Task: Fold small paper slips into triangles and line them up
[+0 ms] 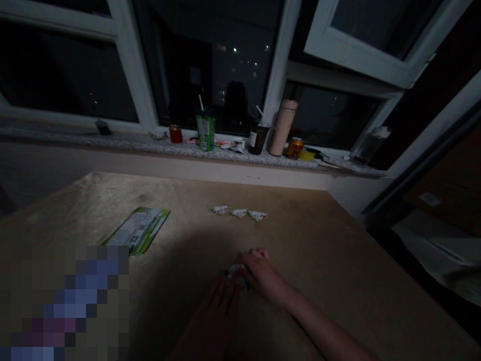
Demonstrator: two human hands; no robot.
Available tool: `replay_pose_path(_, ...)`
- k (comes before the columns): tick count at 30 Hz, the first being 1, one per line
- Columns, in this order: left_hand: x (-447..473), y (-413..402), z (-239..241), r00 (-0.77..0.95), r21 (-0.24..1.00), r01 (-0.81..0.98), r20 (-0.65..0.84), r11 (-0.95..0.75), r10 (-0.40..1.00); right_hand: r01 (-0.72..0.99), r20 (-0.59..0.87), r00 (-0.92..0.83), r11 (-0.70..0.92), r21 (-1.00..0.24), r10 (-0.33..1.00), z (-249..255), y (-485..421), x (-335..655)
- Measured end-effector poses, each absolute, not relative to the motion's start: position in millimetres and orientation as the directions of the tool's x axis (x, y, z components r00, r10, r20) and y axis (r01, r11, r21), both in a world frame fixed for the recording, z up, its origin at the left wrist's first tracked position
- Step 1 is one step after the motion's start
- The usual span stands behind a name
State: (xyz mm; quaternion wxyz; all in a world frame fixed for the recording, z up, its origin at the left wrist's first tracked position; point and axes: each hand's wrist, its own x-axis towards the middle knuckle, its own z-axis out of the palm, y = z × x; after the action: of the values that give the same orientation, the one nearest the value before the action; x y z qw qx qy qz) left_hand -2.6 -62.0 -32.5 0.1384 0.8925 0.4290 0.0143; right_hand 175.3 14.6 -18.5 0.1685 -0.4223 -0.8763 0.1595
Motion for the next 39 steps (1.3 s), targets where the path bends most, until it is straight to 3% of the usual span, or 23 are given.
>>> replay_pose_path(10,-6,-64,-19,0.601,0.277,0.773,-0.028,-0.571,0.799,0.704,0.173,-0.604,0.623,-0.34,0.778,-23,14,174)
replay_pose_path(17,-3,-60,-15,0.605,0.207,0.782,-0.027,-0.588,0.796,0.661,0.278,-0.574,0.636,-0.398,0.771,-12,9,185)
replay_pose_path(22,-4,-60,-14,0.625,0.209,0.758,0.035,-0.618,0.78,0.568,0.374,-0.669,0.766,-0.302,0.643,-4,-14,200)
replay_pose_path(30,-12,-55,-51,0.669,0.277,0.687,0.118,-0.672,0.733,0.649,0.298,-0.64,0.706,-0.285,0.708,-24,-51,205)
replay_pose_path(39,-11,-55,-28,0.656,0.295,0.698,0.101,-0.652,0.748,0.656,0.216,-0.651,0.682,-0.322,0.728,-22,-48,207)
